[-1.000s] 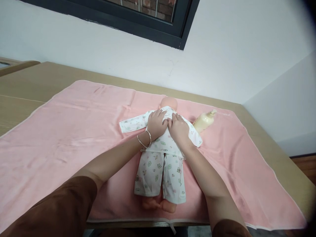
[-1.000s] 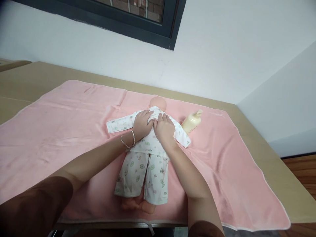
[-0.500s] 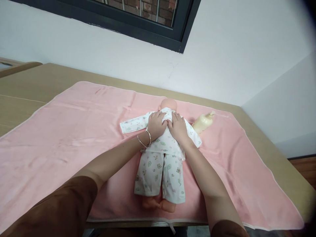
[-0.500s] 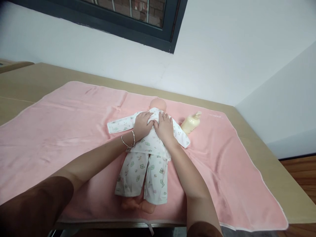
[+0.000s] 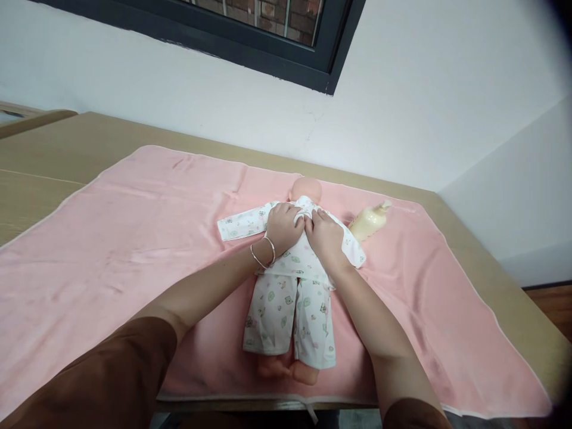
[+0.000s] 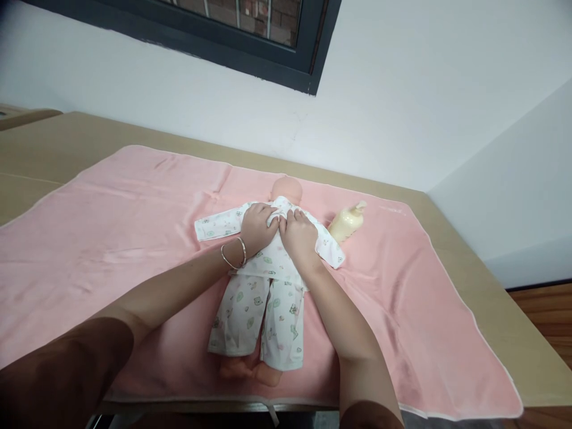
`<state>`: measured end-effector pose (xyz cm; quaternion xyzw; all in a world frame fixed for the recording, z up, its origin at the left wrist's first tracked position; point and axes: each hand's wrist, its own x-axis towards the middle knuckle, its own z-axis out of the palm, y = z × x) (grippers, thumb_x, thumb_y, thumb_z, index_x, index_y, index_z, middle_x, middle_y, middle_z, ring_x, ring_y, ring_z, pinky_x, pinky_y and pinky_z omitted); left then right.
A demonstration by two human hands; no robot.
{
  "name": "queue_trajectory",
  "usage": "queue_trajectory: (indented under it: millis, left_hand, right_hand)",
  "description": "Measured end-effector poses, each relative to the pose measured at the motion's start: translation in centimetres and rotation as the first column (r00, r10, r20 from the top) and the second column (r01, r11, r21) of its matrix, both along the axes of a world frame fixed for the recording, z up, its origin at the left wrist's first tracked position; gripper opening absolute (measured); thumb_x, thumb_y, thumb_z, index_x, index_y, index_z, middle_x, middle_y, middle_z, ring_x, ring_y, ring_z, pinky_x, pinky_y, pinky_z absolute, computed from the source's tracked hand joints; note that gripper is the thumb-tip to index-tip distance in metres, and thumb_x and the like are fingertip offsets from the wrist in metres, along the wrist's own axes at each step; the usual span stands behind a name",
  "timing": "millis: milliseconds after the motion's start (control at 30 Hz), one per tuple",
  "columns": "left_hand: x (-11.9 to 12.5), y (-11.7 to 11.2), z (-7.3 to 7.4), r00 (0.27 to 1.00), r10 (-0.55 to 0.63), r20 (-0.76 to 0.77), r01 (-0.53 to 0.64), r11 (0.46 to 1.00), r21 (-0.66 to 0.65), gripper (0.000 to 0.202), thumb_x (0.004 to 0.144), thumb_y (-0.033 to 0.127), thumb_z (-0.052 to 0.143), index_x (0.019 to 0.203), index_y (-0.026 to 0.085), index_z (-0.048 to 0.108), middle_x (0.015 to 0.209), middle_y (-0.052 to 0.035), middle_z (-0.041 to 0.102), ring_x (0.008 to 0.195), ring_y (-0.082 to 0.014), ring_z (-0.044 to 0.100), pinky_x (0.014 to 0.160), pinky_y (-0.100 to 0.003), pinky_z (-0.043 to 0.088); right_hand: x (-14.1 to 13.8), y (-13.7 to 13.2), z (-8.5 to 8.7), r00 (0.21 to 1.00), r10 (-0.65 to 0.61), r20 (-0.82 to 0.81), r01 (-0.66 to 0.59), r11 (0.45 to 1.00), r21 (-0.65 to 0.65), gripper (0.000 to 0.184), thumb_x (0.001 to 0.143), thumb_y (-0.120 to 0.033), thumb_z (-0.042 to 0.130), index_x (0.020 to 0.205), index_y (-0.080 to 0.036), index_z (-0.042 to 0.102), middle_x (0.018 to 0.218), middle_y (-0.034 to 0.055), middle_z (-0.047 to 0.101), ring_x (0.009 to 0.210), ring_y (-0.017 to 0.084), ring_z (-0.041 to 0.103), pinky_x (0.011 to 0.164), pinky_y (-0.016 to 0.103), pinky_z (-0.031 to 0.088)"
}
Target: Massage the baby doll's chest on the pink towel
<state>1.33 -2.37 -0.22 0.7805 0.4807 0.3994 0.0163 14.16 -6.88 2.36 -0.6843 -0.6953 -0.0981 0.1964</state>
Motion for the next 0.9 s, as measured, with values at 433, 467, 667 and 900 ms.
queue_trajectory:
  millis: [433, 467, 667, 900]
  left_hand:
    - [0.2, 0.4, 0.0, 0.998, -0.024, -0.065, 0.023, 1.0, -0.017, 0.038, 0.089, 0.027, 0.049, 0.124, 0.017, 0.062, 0.132, -0.0123, 0.063, 0.127, -0.0288, 0.054, 0.111, -0.046, 0.037]
    - [0.1, 0.4, 0.0, 0.998, -0.029, -0.063, 0.029, 1.0, -0.003, 0.036, 0.09, 0.026, 0.049, 0.121, 0.017, 0.063, 0.129, -0.0122, 0.065, 0.125, -0.0283, 0.055, 0.109, -0.045, 0.039]
    - [0.1, -0.7, 0.5, 0.997, 0.031, -0.065, -0.031, 0.999, -0.006, 0.024, 0.091, 0.027, 0.049, 0.099, 0.019, 0.07, 0.106, -0.0122, 0.069, 0.107, -0.0291, 0.06, 0.094, -0.044, 0.047]
    - [0.2, 0.0, 0.2, 0.999, 0.02, -0.048, -0.022, 0.998, -0.05, 0.039, 0.09, 0.027, 0.049, 0.124, 0.015, 0.062, 0.13, -0.015, 0.063, 0.124, -0.0308, 0.054, 0.107, -0.047, 0.041]
  right_hand:
    - [1.3, 1.4, -0.1, 0.994, 0.104, -0.03, -0.106, 0.991, -0.083, 0.054, 0.1, -0.035, 0.037, 0.148, -0.01, 0.043, 0.152, 0.0169, 0.046, 0.142, 0.032, 0.041, 0.116, 0.049, 0.029]
    - [1.2, 1.2, -0.1, 0.994, 0.108, -0.019, -0.109, 0.993, -0.051, 0.052, 0.1, -0.033, 0.036, 0.145, -0.01, 0.047, 0.148, 0.0168, 0.05, 0.139, 0.031, 0.045, 0.115, 0.046, 0.031]
    - [0.0, -0.2, -0.6, 0.999, -0.028, -0.043, 0.031, 0.998, 0.062, 0.046, 0.102, -0.035, 0.03, 0.119, -0.015, 0.067, 0.123, 0.0138, 0.069, 0.111, 0.027, 0.064, 0.096, 0.036, 0.045]
    - [0.9, 1.1, -0.3, 0.998, -0.002, -0.066, -0.002, 0.998, -0.064, 0.054, 0.099, -0.036, 0.038, 0.145, -0.009, 0.047, 0.15, 0.0177, 0.048, 0.142, 0.032, 0.04, 0.117, 0.048, 0.029]
